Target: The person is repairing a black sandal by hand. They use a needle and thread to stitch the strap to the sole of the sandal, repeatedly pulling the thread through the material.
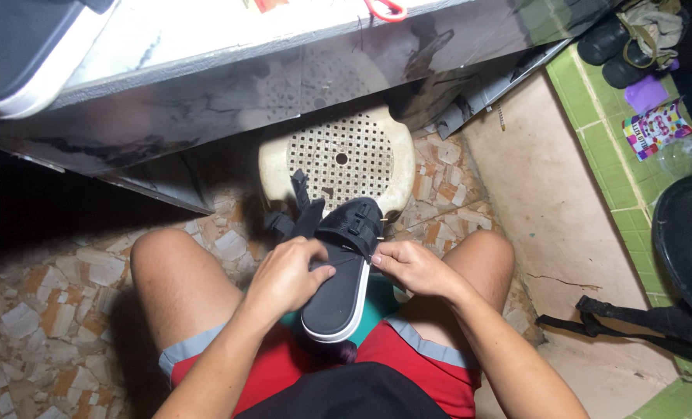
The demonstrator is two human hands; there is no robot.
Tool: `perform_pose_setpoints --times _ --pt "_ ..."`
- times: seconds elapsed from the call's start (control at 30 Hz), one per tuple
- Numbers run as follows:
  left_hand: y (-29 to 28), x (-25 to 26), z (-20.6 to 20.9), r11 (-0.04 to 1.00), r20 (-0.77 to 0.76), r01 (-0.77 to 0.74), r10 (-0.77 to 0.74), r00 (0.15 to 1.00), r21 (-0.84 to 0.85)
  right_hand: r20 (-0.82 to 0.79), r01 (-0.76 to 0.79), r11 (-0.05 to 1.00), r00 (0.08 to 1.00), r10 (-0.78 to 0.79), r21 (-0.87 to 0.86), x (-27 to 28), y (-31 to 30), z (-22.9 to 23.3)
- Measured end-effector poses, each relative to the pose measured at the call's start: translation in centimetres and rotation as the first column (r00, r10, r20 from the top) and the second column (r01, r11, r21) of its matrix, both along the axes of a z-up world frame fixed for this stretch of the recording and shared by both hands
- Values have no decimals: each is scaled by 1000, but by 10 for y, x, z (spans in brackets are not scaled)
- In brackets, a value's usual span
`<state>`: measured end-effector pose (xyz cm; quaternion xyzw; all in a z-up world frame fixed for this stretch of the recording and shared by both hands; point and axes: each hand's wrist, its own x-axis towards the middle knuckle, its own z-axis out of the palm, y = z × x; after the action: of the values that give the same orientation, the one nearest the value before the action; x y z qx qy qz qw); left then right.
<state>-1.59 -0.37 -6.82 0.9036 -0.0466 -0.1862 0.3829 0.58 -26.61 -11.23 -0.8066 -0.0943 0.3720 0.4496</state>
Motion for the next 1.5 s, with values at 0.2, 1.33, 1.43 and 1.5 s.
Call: perform_pose_setpoints --times 0.2,1.33,1.43,1.5 --pt "-4 -4 -33 880 -31 -101 98 995 -464 73 -18 996 997 11 93 -3 3 -13" --pt "-5 -15 -24 906 -132 -353 330 935 -234 -287 21 986 958 27 163 -3 21 13" --pt "-8 -12 -21 905 -157 -369 341 927 -213 -285 7 991 958 32 136 -1 22 15" --pt "-10 -8 -19 914 -194 -372 340 920 -163 -288 9 991 957 31 136 -1 22 14"
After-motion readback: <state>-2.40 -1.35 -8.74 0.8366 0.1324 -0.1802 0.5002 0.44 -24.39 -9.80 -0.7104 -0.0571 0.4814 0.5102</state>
